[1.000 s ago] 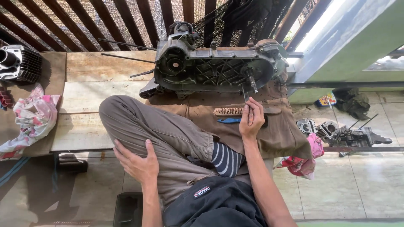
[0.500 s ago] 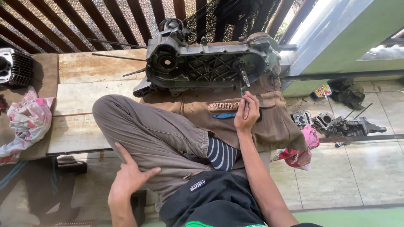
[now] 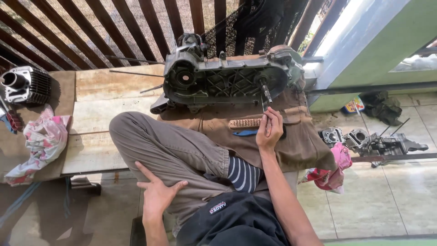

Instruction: Working on a motorcycle engine casing by inserting and checking a metal shaft.

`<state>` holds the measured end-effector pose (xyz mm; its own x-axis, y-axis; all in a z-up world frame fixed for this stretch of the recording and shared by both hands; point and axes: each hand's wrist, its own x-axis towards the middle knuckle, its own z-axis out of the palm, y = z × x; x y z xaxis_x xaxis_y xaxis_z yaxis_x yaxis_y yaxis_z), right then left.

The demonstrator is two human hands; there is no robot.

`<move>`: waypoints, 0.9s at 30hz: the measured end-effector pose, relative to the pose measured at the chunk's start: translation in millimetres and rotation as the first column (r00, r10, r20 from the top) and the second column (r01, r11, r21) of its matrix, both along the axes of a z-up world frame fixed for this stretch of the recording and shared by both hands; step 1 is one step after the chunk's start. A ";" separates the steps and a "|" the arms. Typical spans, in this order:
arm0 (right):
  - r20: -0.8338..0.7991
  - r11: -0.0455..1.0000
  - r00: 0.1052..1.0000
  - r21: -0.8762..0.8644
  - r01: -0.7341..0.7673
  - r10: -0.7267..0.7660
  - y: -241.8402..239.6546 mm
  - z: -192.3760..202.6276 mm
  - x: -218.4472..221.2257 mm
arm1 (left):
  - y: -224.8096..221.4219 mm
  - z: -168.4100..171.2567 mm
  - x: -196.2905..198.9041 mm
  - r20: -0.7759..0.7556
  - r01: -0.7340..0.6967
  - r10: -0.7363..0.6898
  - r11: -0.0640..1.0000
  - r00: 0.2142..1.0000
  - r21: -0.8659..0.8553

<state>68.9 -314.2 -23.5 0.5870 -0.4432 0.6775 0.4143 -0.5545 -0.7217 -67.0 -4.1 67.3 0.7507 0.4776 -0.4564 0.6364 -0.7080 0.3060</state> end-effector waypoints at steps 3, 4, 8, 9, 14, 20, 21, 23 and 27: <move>-0.020 0.999 0.999 0.008 -0.049 0.049 -1.8 -10.2 2.6 | -4.6 3.7 0.1 0.034 -0.039 0.039 0.999 0.999 -0.009; -0.020 0.999 0.999 0.006 -0.048 0.048 -2.2 -9.7 1.1 | -4.6 0.2 0.1 0.034 -0.037 0.038 0.999 0.999 -0.012; -0.002 1.000 1.000 0.007 -0.017 0.017 -0.9 -3.6 6.5 | -5.2 -2.1 4.7 0.106 -0.065 0.066 0.998 0.992 -0.006; -0.013 1.000 1.000 0.013 0.022 -0.022 -0.9 -4.8 2.2 | -5.4 -1.3 2.6 0.094 -0.080 0.081 0.997 0.992 -0.015; -0.033 0.999 0.999 0.003 -0.034 0.034 1.7 -4.8 2.9 | -5.6 -6.3 1.8 0.162 -0.110 0.114 0.993 0.980 -0.034; -0.035 1.000 0.999 -0.014 0.009 -0.009 1.5 -7.5 1.3 | -3.7 -23.4 1.2 0.206 -0.132 0.132 0.991 0.970 -0.015; -0.034 1.000 0.999 -0.016 -0.022 0.021 2.1 -8.2 3.6 | -2.1 -30.5 2.1 0.256 -0.121 0.114 0.993 0.960 0.014; -0.027 1.000 1.000 -0.018 0.003 -0.003 0.8 -7.1 3.2 | -2.4 -32.5 2.5 0.267 -0.135 0.130 0.991 0.955 -0.001; -0.039 0.999 0.999 -0.023 -0.035 0.034 0.7 -6.0 2.9 | -3.8 -30.3 3.7 0.288 -0.178 0.188 0.982 0.939 -0.062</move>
<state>71.8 -313.5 -29.5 0.6274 -0.4060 0.6645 0.4059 -0.5578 -0.7240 -63.3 -7.9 37.0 0.7545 0.6069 -0.2497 0.6333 -0.5734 0.5197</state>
